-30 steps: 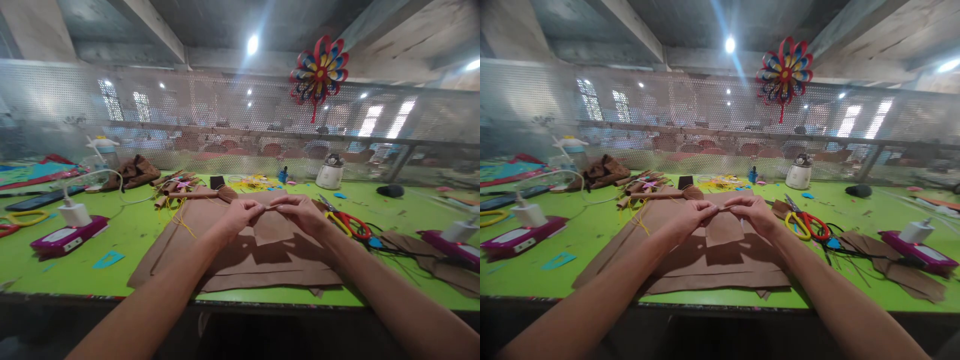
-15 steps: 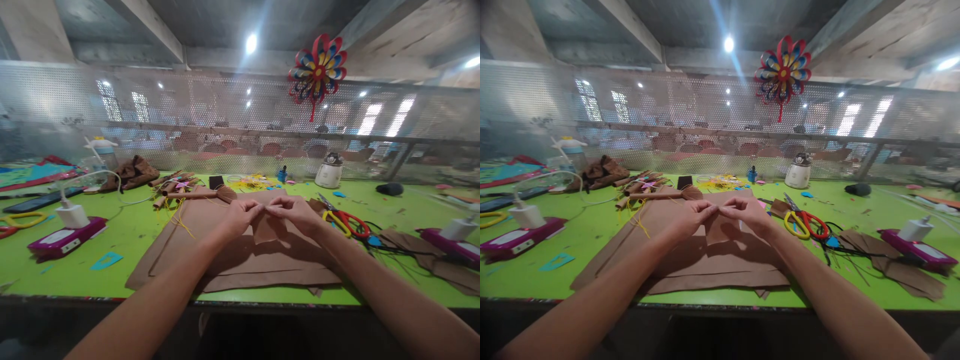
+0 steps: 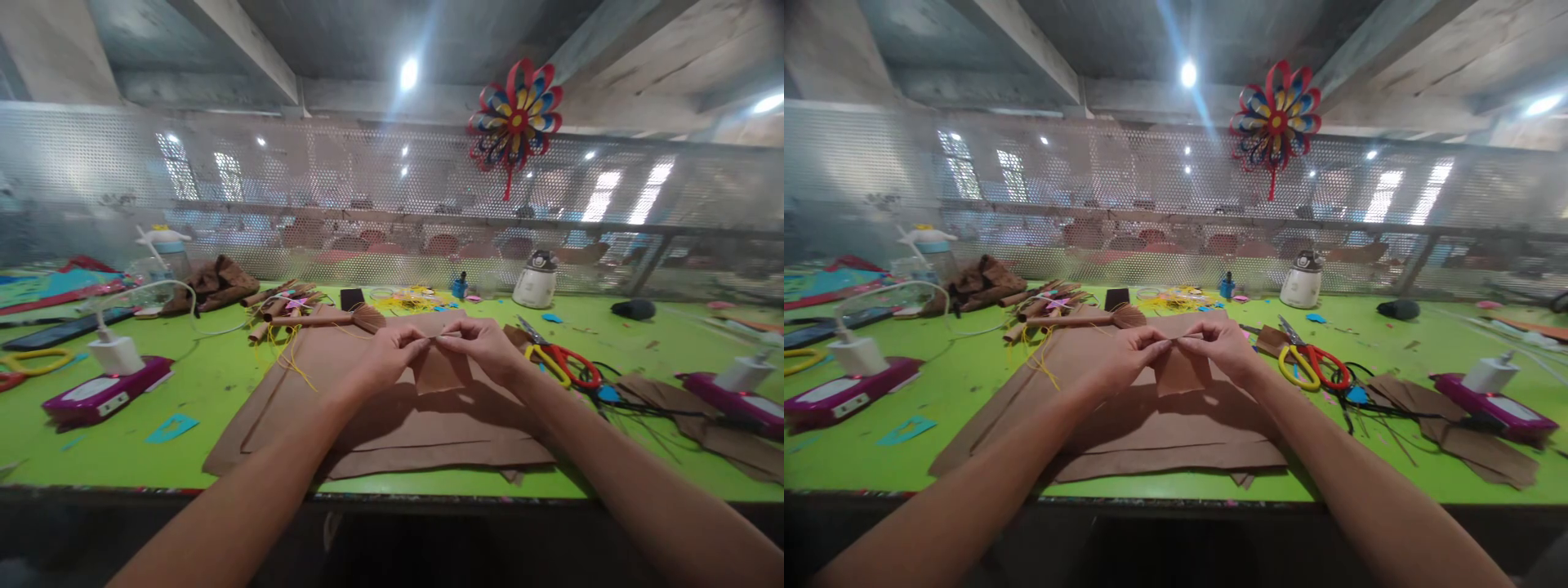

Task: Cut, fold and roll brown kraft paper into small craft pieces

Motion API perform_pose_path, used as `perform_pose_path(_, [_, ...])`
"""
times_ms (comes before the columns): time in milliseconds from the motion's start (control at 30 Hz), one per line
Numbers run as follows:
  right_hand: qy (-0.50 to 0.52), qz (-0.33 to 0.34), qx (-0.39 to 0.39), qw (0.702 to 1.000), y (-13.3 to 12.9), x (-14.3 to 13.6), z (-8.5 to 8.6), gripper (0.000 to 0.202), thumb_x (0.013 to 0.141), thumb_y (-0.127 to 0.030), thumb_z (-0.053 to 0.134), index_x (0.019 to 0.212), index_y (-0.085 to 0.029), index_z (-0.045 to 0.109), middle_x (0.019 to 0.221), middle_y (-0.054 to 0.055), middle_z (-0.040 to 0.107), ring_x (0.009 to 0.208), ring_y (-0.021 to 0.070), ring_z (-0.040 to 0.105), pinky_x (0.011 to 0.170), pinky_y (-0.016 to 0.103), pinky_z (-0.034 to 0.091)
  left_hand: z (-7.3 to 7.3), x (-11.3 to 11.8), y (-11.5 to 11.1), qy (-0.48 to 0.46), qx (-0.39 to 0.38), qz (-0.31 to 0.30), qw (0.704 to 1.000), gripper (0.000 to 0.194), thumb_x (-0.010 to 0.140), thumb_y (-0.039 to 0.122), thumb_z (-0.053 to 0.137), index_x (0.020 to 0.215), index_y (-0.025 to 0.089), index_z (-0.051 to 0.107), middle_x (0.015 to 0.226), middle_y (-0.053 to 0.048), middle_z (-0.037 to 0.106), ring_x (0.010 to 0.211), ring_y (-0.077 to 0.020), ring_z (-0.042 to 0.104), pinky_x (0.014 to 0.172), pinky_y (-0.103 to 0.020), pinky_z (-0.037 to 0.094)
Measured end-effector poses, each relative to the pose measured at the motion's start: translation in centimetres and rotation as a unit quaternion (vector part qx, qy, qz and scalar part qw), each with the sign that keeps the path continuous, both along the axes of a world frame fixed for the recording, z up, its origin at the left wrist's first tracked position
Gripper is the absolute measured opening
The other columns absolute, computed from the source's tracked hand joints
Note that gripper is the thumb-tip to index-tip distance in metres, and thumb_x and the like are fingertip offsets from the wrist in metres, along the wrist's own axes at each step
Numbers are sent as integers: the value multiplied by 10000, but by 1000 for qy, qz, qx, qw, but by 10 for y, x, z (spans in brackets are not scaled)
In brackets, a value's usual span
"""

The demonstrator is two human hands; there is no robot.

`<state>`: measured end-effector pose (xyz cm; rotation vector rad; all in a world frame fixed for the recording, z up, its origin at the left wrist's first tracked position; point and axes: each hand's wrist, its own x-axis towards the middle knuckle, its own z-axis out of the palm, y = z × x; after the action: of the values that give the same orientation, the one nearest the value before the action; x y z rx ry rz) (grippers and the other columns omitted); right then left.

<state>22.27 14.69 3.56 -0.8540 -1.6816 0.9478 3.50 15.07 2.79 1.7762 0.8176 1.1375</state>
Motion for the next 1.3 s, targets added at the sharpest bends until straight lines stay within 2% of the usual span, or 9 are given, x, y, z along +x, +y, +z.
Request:
perform_pose_path(200, [-21,-2,-6,1000,1,3,-1,235,680,-386,702,705,-154,671,625,-9,590,570,94,486,588,247,389,6,-1,-5,-34,-89,-12,995,142,693,261,646,721,127,609,635,-17,604,598,-117,534,604,-256,418])
perform_pose_path(400, [-19,-4,-25,1000,1,2,0,262,666,-406,701,680,-148,659,565,-26,533,532,86,432,564,248,357,12,-4,-12,-68,-157,-35,985,153,669,258,647,734,127,604,622,7,532,569,-84,475,562,-215,366])
perform_pose_path(600, [-27,-3,-24,999,4,3,-4,261,674,-410,696,723,-155,679,657,2,585,610,109,481,609,254,379,10,-5,-10,-86,-160,-29,983,303,743,442,596,768,140,598,736,-25,556,661,-113,519,608,-233,394])
perform_pose_path(700, [-27,-1,-27,999,3,2,-4,260,676,-405,695,726,-151,674,657,-1,590,606,105,483,617,254,382,10,-3,-10,-53,-147,-23,988,365,750,497,582,759,133,596,712,-26,562,645,-115,520,593,-236,386])
perform_pose_path(867, [-32,-2,-35,999,-1,-3,-1,271,671,-409,690,708,-142,664,641,-2,586,593,107,485,608,260,389,8,-1,-7,-8,-107,7,994,313,674,429,672,712,127,600,635,-8,565,572,-99,486,558,-234,369])
perform_pose_path(1067, [-33,0,-45,998,-4,-7,1,285,656,-414,692,679,-133,648,596,-16,553,558,95,453,588,259,370,7,-1,-4,9,-57,25,998,240,676,356,657,627,132,585,540,16,521,511,-82,432,513,-221,330])
perform_pose_path(1300, [-60,16,-32,998,-5,-5,4,341,713,-458,635,582,-146,597,505,-41,467,503,81,378,528,247,312,8,-3,-5,11,-53,21,998,226,672,351,659,637,140,584,528,10,532,507,-92,458,508,-221,332])
